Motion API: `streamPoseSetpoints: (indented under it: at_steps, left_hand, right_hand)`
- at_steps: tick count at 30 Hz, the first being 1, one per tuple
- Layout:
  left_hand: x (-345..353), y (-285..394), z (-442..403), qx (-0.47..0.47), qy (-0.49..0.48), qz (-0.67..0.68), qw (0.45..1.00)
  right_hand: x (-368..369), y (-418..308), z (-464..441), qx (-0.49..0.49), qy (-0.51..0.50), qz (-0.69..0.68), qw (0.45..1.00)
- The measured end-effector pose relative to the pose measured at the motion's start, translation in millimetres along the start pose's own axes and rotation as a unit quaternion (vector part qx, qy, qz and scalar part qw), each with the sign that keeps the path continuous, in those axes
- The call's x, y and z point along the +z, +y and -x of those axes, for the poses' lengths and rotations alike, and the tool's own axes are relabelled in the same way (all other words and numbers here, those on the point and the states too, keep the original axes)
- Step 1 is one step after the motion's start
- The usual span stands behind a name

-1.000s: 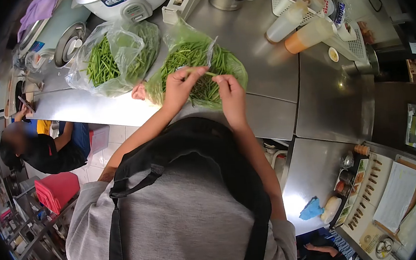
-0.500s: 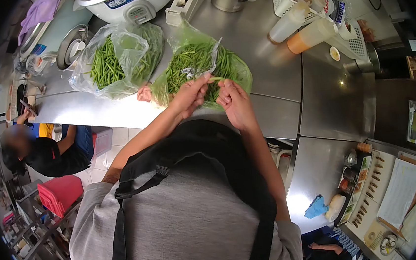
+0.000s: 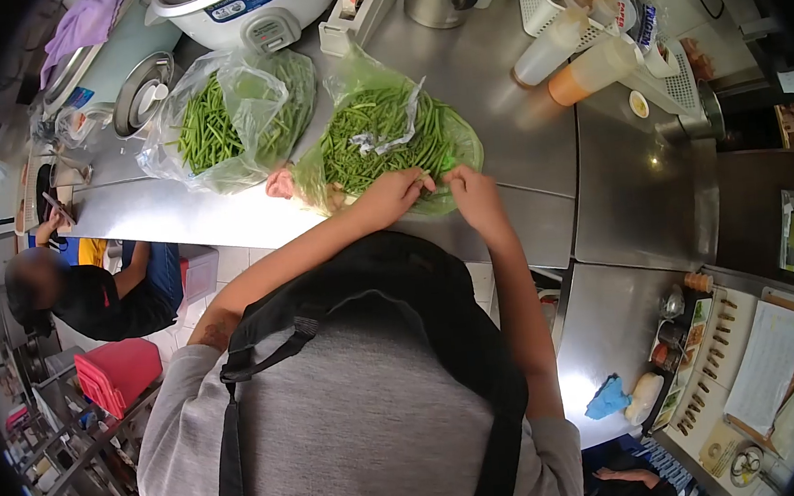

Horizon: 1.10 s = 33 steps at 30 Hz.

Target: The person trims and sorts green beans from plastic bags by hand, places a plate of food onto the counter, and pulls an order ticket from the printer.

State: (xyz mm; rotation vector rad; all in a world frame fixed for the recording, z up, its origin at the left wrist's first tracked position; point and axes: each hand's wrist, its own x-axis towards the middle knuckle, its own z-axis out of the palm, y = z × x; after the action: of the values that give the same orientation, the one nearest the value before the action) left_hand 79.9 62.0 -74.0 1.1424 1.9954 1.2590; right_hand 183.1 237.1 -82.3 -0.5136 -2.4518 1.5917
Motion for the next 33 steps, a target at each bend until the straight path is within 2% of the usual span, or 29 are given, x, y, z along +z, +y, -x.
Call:
streamPoseSetpoints:
  at_steps: [1,4,7,11,14,17,22,25,28,31,33]
  left_hand:
    - [3.4,-2.8,-4.6,0.018,-0.006,-0.058,0.998]
    - [6.8,7.1,-16.3,0.04,-0.065,-0.205,0.976]
    - [10.4,13.1,-24.2,0.046,-0.119,-0.294,0.947]
    - [10.5,15.1,-30.2,0.037,-0.161,-0.341,0.925]
    - [12.1,13.5,-28.6,0.0,-0.155,-0.347,0.925]
    - [5.5,15.8,-22.2,-0.025,-0.095,-0.263,0.96]
    - [-1.2,16.8,-13.1,0.017,-0.046,-0.239,0.97]
    - [-1.9,22.8,-12.1,0.023,-0.016,-0.207,0.978]
    - [-7.7,31.2,-8.6,0.014,0.002,-0.153,0.988]
    - [-8.1,25.0,-7.8,0.018,0.022,-0.038,0.999]
    - [-5.0,15.1,-10.2,0.006,0.047,0.041,0.998]
  right_hand:
    - [1.3,3.6,6.4,-0.076,0.023,0.155,0.985]
    - [-4.1,3.4,18.6,0.028,-0.012,0.162,0.986]
    - [-15.1,-17.0,26.2,0.107,-0.042,0.241,0.964]
    - [-20.1,-15.1,35.8,0.123,-0.004,0.258,0.958]
    - [-20.6,-13.0,37.5,0.124,0.002,0.268,0.956]
    - [-20.9,-12.3,37.4,0.115,-0.001,0.26,0.959]
    - [-21.3,-38.2,40.2,0.063,-0.011,0.178,0.982]
    - [-27.3,-41.0,38.8,0.018,-0.04,0.2,0.979]
    - [-32.4,-55.2,41.3,0.036,-0.069,0.151,0.986]
    - [-28.6,-64.7,41.5,0.012,-0.014,0.08,0.997]
    - [-24.1,-63.4,37.2,0.05,0.021,-0.005,0.999]
